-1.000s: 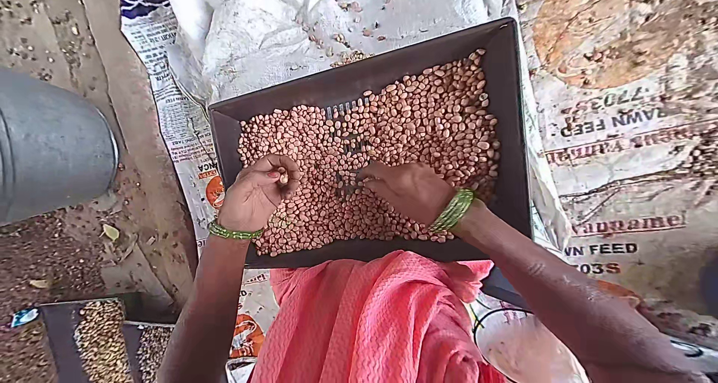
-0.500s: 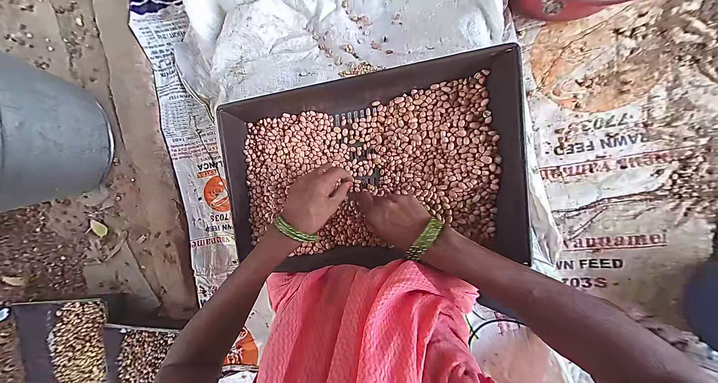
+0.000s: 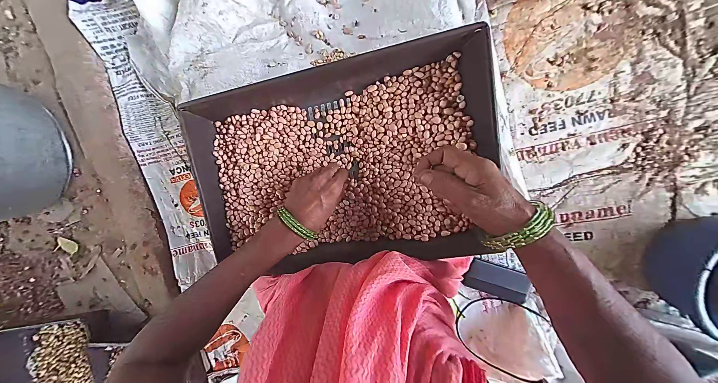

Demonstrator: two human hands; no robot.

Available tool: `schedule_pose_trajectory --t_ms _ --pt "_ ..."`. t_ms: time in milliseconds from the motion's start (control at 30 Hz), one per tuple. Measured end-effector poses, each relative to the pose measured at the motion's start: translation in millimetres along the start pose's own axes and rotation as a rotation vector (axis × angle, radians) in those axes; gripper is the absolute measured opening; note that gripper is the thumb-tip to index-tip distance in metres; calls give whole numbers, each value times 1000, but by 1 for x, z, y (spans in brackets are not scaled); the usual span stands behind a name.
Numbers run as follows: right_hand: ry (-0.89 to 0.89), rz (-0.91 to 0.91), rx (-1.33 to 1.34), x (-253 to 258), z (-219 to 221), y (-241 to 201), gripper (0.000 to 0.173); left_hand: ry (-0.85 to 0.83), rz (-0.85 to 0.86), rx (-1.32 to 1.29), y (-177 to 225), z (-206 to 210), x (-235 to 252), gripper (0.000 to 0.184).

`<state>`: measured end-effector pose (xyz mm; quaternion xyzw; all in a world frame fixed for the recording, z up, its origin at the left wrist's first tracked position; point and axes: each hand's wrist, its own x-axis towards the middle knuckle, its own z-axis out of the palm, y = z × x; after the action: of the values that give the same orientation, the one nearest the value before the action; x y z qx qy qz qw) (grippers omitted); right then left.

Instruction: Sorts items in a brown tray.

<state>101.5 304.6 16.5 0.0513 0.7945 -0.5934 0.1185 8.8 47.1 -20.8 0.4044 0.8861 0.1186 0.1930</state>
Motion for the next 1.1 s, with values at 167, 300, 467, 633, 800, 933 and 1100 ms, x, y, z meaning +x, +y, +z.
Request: schedule_pose_trajectory --t_ms 167,300,467,633,800,933,1100 --pt "12 16 70 -2 -1 -1 9 -44 -144 -263 -18 -14 6 20" --pt "-16 25 120 -3 2 4 10 105 -115 -291 -20 -13 -15 19" --pt "-38 7 127 3 11 2 9 114 -25 -161 -3 17 -30 23" --pt "-31 5 112 4 10 -1 10 9 -107 -241 -1 7 -18 22" --pt "10 25 115 0 3 -1 9 57 -11 -58 7 13 -18 22" --pt "16 48 86 -3 3 2 9 70 -2 -10 5 20 -27 21" --pt "34 -1 45 -3 11 -5 11 73 -216 -764 0 7 -22 17"
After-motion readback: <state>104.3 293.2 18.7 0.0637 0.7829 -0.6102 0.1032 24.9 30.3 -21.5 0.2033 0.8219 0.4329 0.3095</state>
